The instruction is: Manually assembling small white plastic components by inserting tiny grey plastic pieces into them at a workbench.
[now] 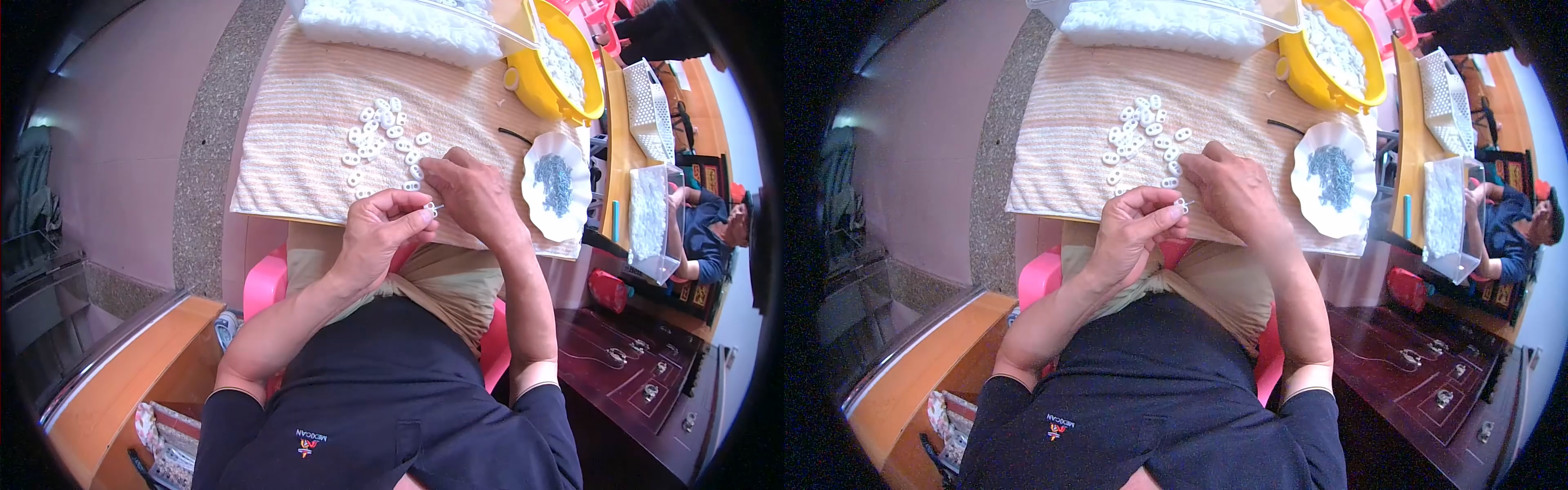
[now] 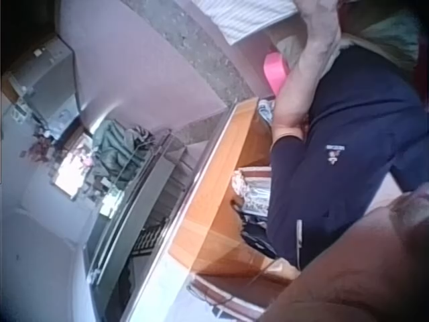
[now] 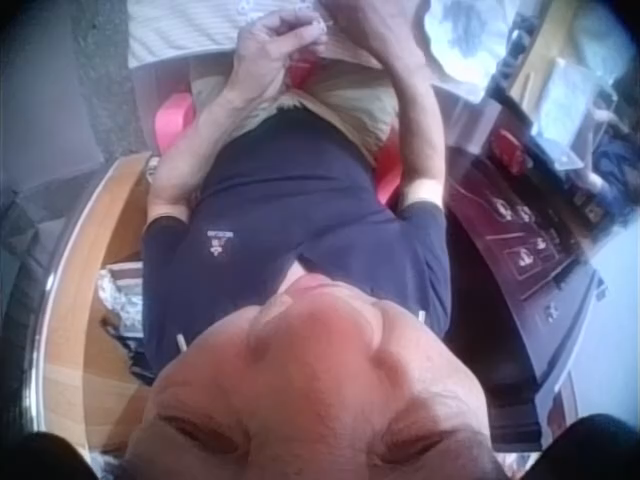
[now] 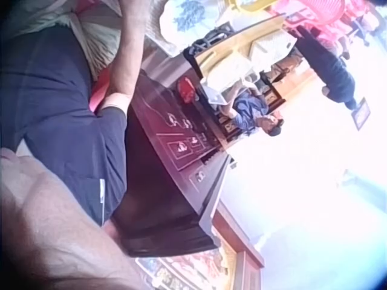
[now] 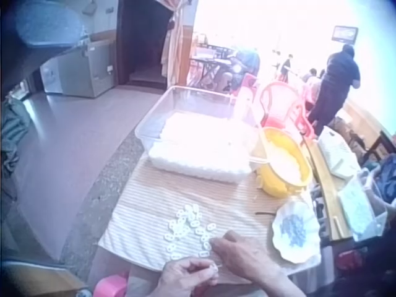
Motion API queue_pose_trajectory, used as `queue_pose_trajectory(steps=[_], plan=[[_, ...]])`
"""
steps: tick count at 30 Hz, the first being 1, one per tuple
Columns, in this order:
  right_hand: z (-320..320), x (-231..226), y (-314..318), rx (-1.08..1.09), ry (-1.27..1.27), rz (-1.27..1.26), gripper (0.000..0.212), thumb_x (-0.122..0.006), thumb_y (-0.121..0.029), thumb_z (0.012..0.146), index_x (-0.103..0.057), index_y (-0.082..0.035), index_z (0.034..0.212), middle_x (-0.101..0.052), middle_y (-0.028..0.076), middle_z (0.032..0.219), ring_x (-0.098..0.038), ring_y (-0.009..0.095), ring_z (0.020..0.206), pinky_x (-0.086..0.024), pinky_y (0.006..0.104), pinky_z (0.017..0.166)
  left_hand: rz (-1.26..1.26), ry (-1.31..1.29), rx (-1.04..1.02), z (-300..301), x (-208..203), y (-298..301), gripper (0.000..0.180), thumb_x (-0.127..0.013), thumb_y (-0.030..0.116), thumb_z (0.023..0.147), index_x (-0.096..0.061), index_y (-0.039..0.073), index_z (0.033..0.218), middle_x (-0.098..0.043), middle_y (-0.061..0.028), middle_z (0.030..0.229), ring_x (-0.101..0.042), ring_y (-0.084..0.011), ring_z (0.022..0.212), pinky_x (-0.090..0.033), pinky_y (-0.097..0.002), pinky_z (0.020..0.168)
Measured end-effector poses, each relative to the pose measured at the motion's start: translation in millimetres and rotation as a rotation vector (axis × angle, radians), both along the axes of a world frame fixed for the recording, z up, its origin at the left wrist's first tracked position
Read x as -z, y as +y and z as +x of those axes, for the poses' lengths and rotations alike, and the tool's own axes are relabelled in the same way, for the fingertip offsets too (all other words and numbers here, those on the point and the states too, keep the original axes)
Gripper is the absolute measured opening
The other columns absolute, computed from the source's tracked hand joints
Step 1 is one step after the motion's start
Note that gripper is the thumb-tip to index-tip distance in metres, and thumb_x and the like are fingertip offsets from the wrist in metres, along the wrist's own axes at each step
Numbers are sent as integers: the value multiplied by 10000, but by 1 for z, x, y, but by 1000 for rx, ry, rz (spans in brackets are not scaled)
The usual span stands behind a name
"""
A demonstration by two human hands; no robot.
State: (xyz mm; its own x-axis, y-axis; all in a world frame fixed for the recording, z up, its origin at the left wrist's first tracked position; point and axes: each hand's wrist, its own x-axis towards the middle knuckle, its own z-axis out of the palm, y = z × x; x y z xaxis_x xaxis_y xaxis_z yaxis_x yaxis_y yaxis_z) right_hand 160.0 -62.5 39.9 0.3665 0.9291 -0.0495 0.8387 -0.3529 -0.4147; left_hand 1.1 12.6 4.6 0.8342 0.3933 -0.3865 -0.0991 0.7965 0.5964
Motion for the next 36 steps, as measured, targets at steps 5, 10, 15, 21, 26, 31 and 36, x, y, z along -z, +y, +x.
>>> queue_pose_trajectory(steps=[5, 10, 15, 21, 26, 31, 36], plan=[[4, 0, -4, -21, 58, 10, 217, -626, -130, 852, -668, -82, 1059, -627, 141, 914, -628, 348, 808, -493, 402, 713, 8, -1, -8, 0, 2, 0, 162, -659, 34, 867, -631, -15, 1018, -656, -67, 856, -645, -116, 759, -558, -242, 708], [10, 1, -22, 29, 368, 197, 278, -674, -9, 812, -650, -31, 1089, -600, 66, 835, -569, 136, 688, -450, 279, 614, -14, 17, -18, 0, 0, 1, 165, -658, 32, 866, -631, -27, 1017, -657, -77, 853, -645, -120, 760, -559, -245, 707], [1, 5, -43, 144, 656, 240, 253, -676, 3, 837, -637, 2, 1087, -571, -11, 786, -499, 35, 657, -409, 202, 560, 29, 6, -24, 1, 0, 0, 172, -659, 38, 865, -630, -37, 1018, -665, -86, 860, -649, -126, 762, -557, -246, 712], [-1, 12, -53, 234, 912, 295, 265, -676, 5, 847, -612, 40, 1101, -582, -17, 770, -532, 28, 642, -431, 170, 550, 52, -5, -17, 1, 6, -2, 153, -626, 5, 879, -624, -10, 1032, -667, -85, 881, -663, -140, 783, -576, -263, 725], [-1, 15, -56, 206, 954, 327, 292, -684, 7, 840, -610, 45, 1120, -614, 7, 814, -559, 37, 684, -454, 172, 570, 63, 0, 3, 1, 5, -2, 152, -629, 9, 879, -624, -15, 1029, -669, -93, 891, -662, -141, 781, -572, -258, 723], [-4, 19, -55, 196, 1024, 339, 306, -682, 6, 843, -616, 43, 1139, -624, 18, 859, -575, 54, 736, -483, 186, 597, 71, 1, -1, 2, 4, -3, 162, -651, 38, 874, -633, -31, 1019, -668, -81, 878, -644, -114, 758, -552, -246, 723], [-4, 21, -54, 177, 1044, 357, 307, -679, 5, 844, -617, 40, 1143, -618, 22, 881, -576, 57, 748, -495, 190, 608, 87, 1, 3, 3, 4, -3, 158, -647, 35, 877, -632, -34, 1018, -670, -81, 865, -642, -114, 754, -549, -249, 720]])
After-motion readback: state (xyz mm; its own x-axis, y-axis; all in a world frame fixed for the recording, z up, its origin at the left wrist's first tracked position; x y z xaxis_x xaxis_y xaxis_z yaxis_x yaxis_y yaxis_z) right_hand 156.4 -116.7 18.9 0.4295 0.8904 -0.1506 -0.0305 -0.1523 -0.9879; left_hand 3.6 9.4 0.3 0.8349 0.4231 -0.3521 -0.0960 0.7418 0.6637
